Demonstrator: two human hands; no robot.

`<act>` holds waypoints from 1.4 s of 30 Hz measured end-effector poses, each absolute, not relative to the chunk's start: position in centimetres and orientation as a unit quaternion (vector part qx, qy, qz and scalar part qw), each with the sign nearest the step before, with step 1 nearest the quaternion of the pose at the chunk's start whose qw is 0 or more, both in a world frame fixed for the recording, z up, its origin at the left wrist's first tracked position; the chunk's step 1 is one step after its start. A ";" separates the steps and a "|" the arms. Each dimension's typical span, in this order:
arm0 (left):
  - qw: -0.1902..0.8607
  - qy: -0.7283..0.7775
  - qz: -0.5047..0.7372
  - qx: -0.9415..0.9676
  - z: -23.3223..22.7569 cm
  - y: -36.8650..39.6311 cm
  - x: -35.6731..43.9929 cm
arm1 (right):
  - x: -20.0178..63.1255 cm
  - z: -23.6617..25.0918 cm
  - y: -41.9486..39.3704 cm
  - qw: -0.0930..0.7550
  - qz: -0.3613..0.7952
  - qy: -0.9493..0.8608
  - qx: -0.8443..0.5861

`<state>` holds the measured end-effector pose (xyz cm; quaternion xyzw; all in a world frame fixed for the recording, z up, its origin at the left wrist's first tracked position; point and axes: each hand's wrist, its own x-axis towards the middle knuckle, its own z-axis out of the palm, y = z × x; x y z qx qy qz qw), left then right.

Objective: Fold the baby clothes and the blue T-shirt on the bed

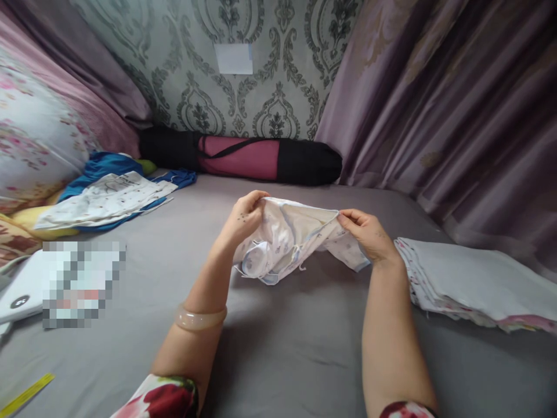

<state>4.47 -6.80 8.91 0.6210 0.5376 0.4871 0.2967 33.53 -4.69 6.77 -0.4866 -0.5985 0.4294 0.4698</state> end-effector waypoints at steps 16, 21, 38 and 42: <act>0.312 0.515 0.498 0.624 9.6 -7.8 4.0 | 32.8 7.5 -5.1 0.443 0.436 -0.616 -0.483; 0.315 0.515 0.511 0.612 10.7 -7.9 2.9 | 32.4 8.2 -5.5 0.378 0.454 -0.658 -0.466; -0.174 0.431 0.576 0.672 20.6 -13.9 0.0 | 27.7 19.8 -10.9 0.490 -0.119 -0.738 -0.449; -0.042 0.476 0.537 0.695 20.0 -12.2 -1.8 | 28.4 20.5 -10.4 0.336 -0.120 -0.824 -0.440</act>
